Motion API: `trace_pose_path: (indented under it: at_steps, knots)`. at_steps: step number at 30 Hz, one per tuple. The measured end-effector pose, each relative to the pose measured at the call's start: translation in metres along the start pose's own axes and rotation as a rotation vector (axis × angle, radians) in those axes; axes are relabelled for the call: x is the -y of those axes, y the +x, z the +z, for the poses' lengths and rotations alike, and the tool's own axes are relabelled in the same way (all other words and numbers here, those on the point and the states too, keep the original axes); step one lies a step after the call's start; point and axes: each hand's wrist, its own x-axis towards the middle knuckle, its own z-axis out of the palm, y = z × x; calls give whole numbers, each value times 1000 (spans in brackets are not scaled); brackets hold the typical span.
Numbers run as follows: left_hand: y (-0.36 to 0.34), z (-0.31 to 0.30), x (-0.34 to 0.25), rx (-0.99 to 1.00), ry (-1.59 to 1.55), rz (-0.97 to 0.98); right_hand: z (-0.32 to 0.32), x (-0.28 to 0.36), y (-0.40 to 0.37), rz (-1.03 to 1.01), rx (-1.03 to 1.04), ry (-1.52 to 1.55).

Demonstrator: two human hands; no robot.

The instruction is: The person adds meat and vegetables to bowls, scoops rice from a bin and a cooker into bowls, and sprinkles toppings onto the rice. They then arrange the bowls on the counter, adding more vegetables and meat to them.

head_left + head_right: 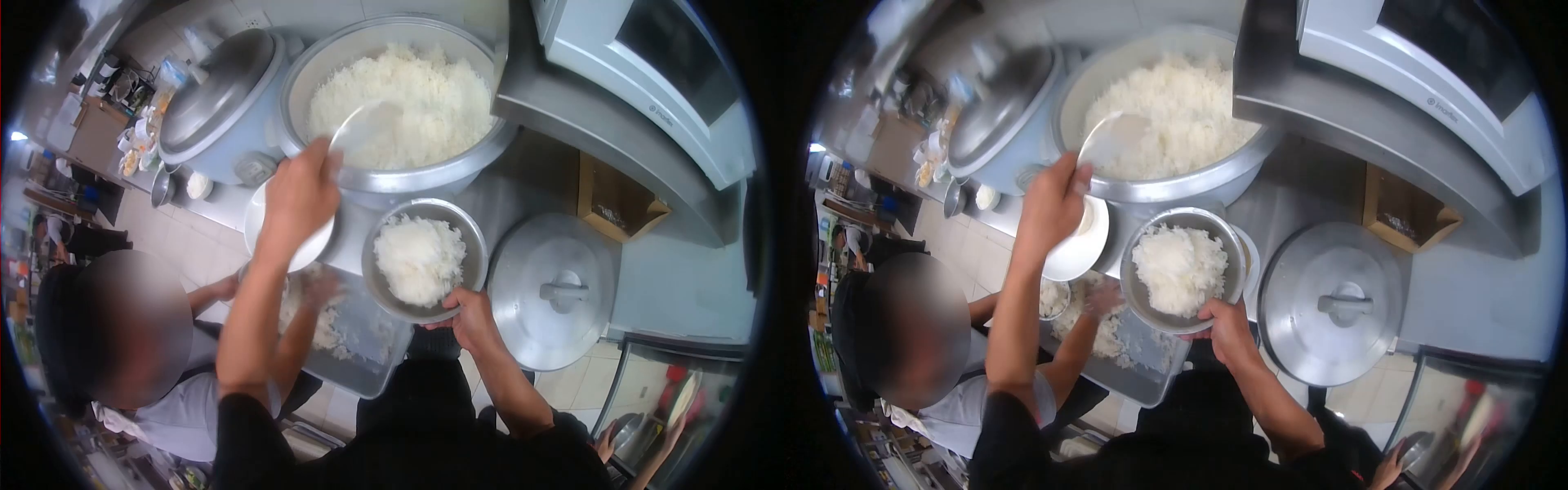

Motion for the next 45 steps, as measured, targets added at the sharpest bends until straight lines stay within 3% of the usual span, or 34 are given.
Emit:
trace_pose_path:
  at_steps: [2,6,11,14,18,27,38,41,43,45]
  knots:
    - [54,18,22,25,160,64,2,-5,2,-36,-15,-5]
    - [142,61,43,159,367,11,7,-10,10,-77,-10,46]
    - [201,93,68,255,585,39,4,-11,17,-54,-72,109]
    - [195,106,63,399,687,129,-2,-12,22,-53,-68,150]
    - [192,103,77,419,672,254,5,-17,21,-109,-165,147]
    - [146,78,86,508,688,418,2,-19,23,-109,-128,175]
    - [105,44,54,758,570,388,11,-12,15,-107,-122,154]
    - [108,46,58,846,448,354,9,-12,14,-130,-127,132]
    - [108,49,65,890,249,226,5,-15,17,-136,-136,124]
    - [112,52,74,867,180,232,-1,-14,18,-55,-79,119]
